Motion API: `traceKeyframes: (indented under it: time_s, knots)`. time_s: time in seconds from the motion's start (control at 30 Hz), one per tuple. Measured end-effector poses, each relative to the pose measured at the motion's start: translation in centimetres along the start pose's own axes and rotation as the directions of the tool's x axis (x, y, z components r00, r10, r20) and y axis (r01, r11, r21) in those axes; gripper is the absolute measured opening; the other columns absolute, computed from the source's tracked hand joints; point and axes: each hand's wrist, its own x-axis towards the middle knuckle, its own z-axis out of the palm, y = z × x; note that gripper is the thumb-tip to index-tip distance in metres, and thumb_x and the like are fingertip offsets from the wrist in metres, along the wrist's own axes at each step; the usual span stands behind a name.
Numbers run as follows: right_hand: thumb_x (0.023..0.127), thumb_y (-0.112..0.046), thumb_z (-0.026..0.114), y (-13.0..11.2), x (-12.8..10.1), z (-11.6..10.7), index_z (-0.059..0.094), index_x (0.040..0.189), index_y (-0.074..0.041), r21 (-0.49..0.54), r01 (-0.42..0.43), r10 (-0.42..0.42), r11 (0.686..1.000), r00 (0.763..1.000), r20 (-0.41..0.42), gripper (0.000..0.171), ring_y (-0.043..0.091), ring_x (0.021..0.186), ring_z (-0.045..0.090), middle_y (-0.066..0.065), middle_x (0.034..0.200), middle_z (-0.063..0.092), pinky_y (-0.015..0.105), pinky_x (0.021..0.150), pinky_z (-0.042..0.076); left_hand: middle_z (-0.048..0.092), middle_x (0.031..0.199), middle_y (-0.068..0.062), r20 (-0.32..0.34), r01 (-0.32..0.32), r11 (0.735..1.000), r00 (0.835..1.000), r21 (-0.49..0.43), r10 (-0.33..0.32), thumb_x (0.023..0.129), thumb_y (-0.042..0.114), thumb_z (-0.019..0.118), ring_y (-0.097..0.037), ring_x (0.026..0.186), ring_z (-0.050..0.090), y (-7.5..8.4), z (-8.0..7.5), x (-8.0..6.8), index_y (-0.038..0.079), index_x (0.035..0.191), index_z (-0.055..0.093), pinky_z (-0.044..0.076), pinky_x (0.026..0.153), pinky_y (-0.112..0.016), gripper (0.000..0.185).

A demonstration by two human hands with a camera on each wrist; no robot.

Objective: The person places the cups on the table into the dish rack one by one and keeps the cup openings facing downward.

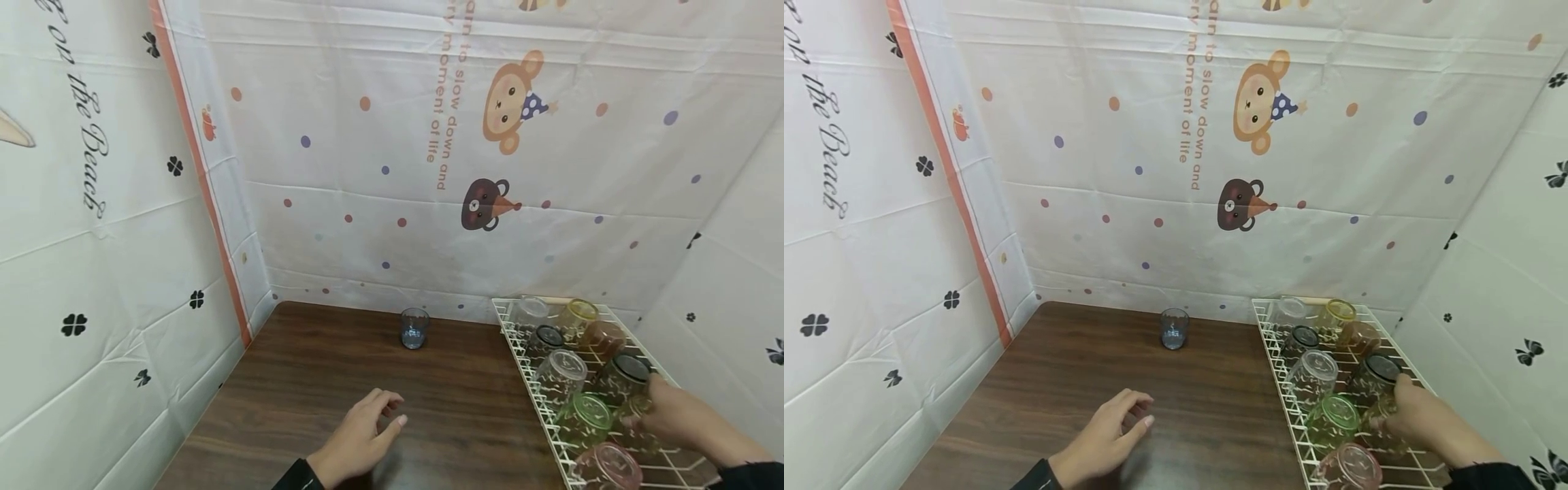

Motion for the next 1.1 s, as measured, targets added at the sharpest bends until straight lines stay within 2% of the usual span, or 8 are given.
traceKeyframes:
  time_s: [0.13,0.23,0.4,0.67,0.77,0.9,1.0,1.1]
  knots:
    - [0.093,-0.045,0.080,-1.1,-0.9,-0.6,0.026,0.129,0.038,0.012,0.006,-0.005,1.000,0.998,-0.060,0.106,0.050,0.086,0.069,0.060,0.114,0.050,0.062,0.074,0.060,0.068,0.126,-0.007,-0.031,0.005,1.000,1.000,0.016,-0.005,0.110,0.046,0.057,-0.017,0.103,0.066,-0.2,0.2,0.6,0.016,0.138,0.063,0.053,0.079,-0.023,0.041]
    - [0.099,-0.054,0.071,-2.2,-1.7,-0.9,0.027,0.130,0.038,0.008,-0.013,0.014,1.000,0.991,-0.134,0.106,0.055,0.084,0.067,0.062,0.116,0.047,0.062,0.070,0.059,0.068,0.127,-0.006,-0.069,0.018,0.999,0.998,0.040,-0.015,0.110,0.047,0.057,-0.016,0.099,0.064,-0.4,0.3,1.6,0.018,0.137,0.064,0.052,0.079,-0.024,0.041]
    - [0.103,-0.059,0.063,-4.4,-2.9,-1.3,0.030,0.140,0.034,0.014,-0.023,0.026,1.000,0.956,-0.294,0.105,0.077,0.109,0.049,0.064,0.130,0.037,0.081,0.084,0.049,0.066,0.133,-0.005,-0.078,0.045,0.994,0.996,0.100,-0.037,0.110,0.049,0.055,-0.022,0.112,0.066,-0.2,0.5,4.0,0.019,0.140,0.063,0.058,0.091,-0.037,0.043]
    - [0.098,-0.046,0.076,-8.7,-4.6,-0.2,0.040,0.150,0.019,0.060,0.128,-0.072,0.990,0.820,-0.569,0.091,0.068,0.120,0.045,0.054,0.137,0.046,0.085,0.095,0.037,0.056,0.146,-0.013,-0.101,0.014,0.976,0.995,0.219,0.009,0.111,0.038,0.057,-0.030,0.135,0.056,0.1,0.9,9.1,0.012,0.148,0.057,0.054,0.111,-0.051,0.046]
    - [0.096,-0.043,0.079,-10.5,-5.3,0.6,0.042,0.152,0.012,0.080,0.179,-0.096,0.981,0.796,-0.598,0.088,0.063,0.124,0.047,0.045,0.142,0.049,0.083,0.094,0.038,0.049,0.154,-0.018,-0.125,0.014,0.960,0.992,0.280,0.022,0.111,0.035,0.057,-0.035,0.143,0.050,-0.1,0.8,11.4,0.008,0.150,0.055,0.047,0.118,-0.054,0.047]
    - [0.094,-0.044,0.082,-12.9,-5.9,1.7,0.039,0.158,0.005,0.119,0.208,-0.100,0.971,0.803,-0.588,0.091,0.062,0.133,0.045,0.039,0.150,0.047,0.083,0.100,0.037,0.046,0.158,-0.021,-0.143,0.015,0.926,0.989,0.377,0.042,0.111,0.033,0.056,-0.040,0.147,0.044,-0.7,0.7,14.4,0.008,0.151,0.054,0.041,0.122,-0.059,0.048]
    - [0.090,-0.043,0.086,-14.7,-6.3,2.5,0.029,0.166,-0.002,0.155,0.234,-0.101,0.960,0.804,-0.586,0.104,0.064,0.137,0.042,0.039,0.157,0.043,0.083,0.103,0.036,0.044,0.162,-0.021,-0.143,0.027,0.898,0.989,0.439,0.040,0.111,0.034,0.055,-0.042,0.150,0.042,-1.2,1.0,16.4,0.011,0.154,0.052,0.040,0.122,-0.060,0.049]
    - [0.083,-0.039,0.092,-16.5,-6.6,3.6,0.019,0.171,-0.011,0.186,0.294,-0.121,0.938,0.777,-0.618,0.117,0.063,0.138,0.044,0.035,0.162,0.040,0.082,0.102,0.038,0.040,0.166,-0.021,-0.133,0.040,0.873,0.991,0.486,0.028,0.112,0.036,0.054,-0.044,0.155,0.036,-1.8,1.6,17.9,0.014,0.159,0.048,0.037,0.124,-0.062,0.052]
